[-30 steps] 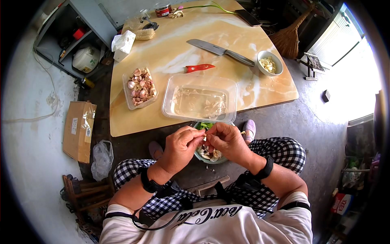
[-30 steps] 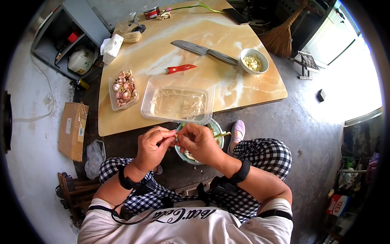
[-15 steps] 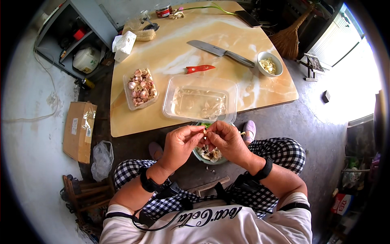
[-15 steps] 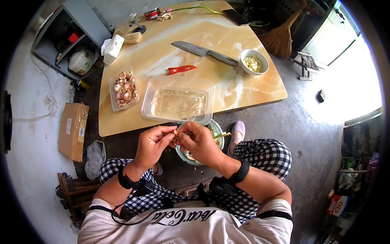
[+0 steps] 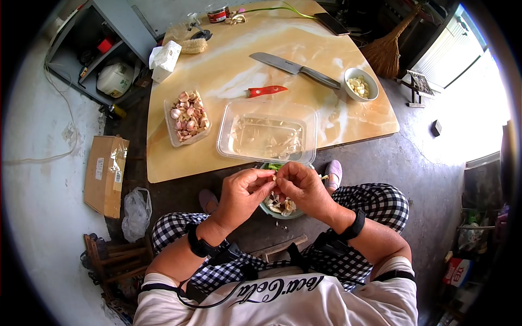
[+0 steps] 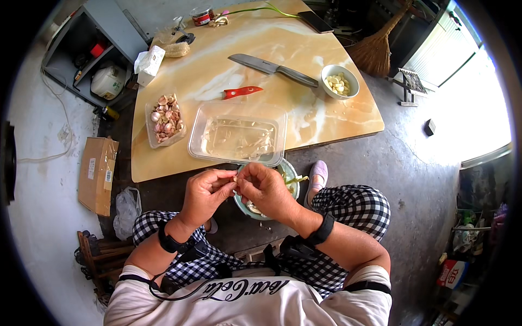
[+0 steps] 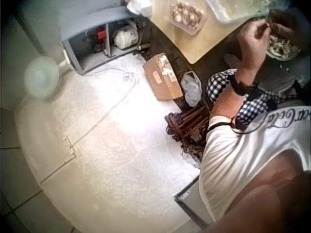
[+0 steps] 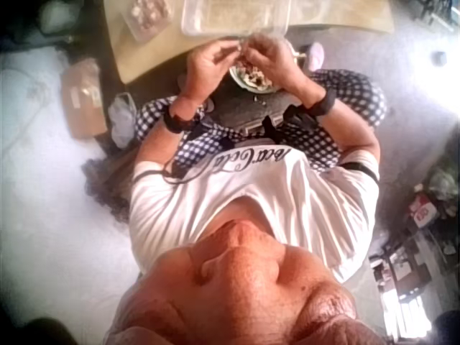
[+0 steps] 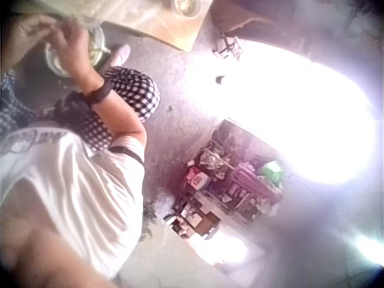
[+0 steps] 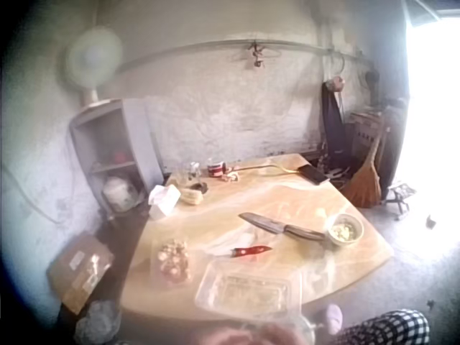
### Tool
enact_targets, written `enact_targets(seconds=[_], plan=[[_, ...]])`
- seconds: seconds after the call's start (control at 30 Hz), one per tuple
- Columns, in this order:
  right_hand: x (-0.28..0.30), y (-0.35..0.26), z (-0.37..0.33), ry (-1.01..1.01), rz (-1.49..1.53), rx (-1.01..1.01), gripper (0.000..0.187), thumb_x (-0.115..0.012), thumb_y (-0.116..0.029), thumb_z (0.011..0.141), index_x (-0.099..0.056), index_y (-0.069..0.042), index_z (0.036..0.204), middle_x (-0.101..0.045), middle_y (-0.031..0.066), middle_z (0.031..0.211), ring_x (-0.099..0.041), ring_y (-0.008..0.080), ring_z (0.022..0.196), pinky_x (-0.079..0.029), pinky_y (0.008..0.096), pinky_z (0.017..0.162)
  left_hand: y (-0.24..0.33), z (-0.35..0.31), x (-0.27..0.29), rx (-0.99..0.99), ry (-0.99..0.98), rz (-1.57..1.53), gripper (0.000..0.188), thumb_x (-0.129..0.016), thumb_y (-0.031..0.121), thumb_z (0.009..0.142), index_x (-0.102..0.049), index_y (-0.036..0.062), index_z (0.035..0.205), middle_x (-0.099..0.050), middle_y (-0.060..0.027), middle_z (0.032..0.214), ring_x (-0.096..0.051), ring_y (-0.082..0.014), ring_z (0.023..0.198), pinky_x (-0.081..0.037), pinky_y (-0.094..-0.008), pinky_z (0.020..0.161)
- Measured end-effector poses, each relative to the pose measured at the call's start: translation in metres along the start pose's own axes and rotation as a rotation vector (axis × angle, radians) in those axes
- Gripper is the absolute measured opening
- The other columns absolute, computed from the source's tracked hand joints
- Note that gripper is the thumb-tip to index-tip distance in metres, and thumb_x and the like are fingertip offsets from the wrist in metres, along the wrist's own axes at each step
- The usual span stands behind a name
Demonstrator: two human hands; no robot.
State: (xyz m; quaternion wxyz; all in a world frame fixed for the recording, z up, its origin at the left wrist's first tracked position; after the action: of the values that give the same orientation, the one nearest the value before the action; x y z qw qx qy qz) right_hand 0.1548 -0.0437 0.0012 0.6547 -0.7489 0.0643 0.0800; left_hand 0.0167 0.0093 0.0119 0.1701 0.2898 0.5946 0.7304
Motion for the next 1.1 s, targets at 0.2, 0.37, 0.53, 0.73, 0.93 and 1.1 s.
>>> enact_targets(seconds=[0.2,0.37,0.53,0.73,0.93,1.1], plan=[[-0.001,-0.002,-0.001,-0.034,-0.017,-0.004,0.008,-0.049,-0.009,0.089,-0.049,-0.002,0.084,-0.053,0.0001,0.072,-0.051,0.0049,0.060,-0.042,0.0180,0.054,-0.002,0.000,0.000,0.190,-0.039,-0.245,0.017,-0.055,0.005,0.084,-0.057,-0.0033,0.099,-0.063,-0.0074,0.085,-0.060,-0.0098,0.072,-0.048,-0.0202,0.061],[-0.004,-0.002,-0.001,-0.097,0.069,0.016,0.006,-0.048,-0.007,0.087,-0.047,-0.003,0.082,-0.050,-0.0011,0.070,-0.047,0.0044,0.062,-0.040,0.0179,0.054,-0.007,0.000,0.003,0.245,-0.033,-0.403,0.018,-0.054,0.009,0.085,-0.057,-0.0023,0.100,-0.062,-0.0066,0.083,-0.058,-0.0098,0.069,-0.047,-0.0209,0.060],[-0.004,-0.003,-0.002,-0.156,0.131,0.005,0.005,-0.048,-0.007,0.086,-0.046,-0.004,0.082,-0.048,-0.0017,0.068,-0.044,0.0048,0.061,-0.038,0.0185,0.054,-0.013,-0.001,0.007,0.300,0.009,-0.512,0.020,-0.055,0.010,0.085,-0.058,-0.0008,0.101,-0.062,-0.0075,0.084,-0.058,-0.0104,0.070,-0.047,-0.0213,0.060],[0.001,-0.002,-0.004,-0.106,-0.093,0.098,0.006,-0.050,-0.007,0.084,-0.048,-0.002,0.083,-0.046,-0.0007,0.066,-0.042,0.0056,0.058,-0.037,0.0198,0.053,-0.014,0.001,0.014,0.349,0.021,-0.541,0.019,-0.054,0.011,0.086,-0.055,-0.0013,0.101,-0.061,-0.0078,0.086,-0.059,-0.0109,0.073,-0.047,-0.0214,0.063],[0.005,0.000,-0.001,0.031,-0.312,0.284,0.008,-0.053,-0.002,0.083,-0.049,0.000,0.076,-0.050,0.0010,0.073,-0.049,0.0057,0.066,-0.042,0.0195,0.059,-0.015,0.001,0.012,0.285,-0.016,-0.442,0.015,-0.055,0.007,0.085,-0.051,-0.0006,0.098,-0.062,-0.0105,0.088,-0.060,-0.0127,0.072,-0.047,-0.0210,0.060],[0.002,-0.003,-0.001,0.055,-0.232,0.084,0.006,-0.059,0.000,0.080,-0.054,0.001,0.082,-0.054,0.0021,0.076,-0.053,0.0054,0.069,-0.045,0.0189,0.062,-0.013,-0.002,0.009,0.258,-0.029,-0.313,0.015,-0.054,0.003,0.084,-0.052,-0.0016,0.098,-0.062,-0.0093,0.088,-0.061,-0.0115,0.074,-0.048,-0.0203,0.060]])
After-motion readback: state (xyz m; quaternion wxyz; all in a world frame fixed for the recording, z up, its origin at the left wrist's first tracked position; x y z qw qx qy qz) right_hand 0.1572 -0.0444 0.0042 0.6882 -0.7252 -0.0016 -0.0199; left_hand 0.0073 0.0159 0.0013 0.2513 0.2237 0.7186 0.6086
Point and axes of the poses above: each hand's wrist, its own z-axis towards the middle knuckle, its own x-axis out of the back of the hand, y = z × x, the point moved 3 cm from there along z, towards the middle knuckle
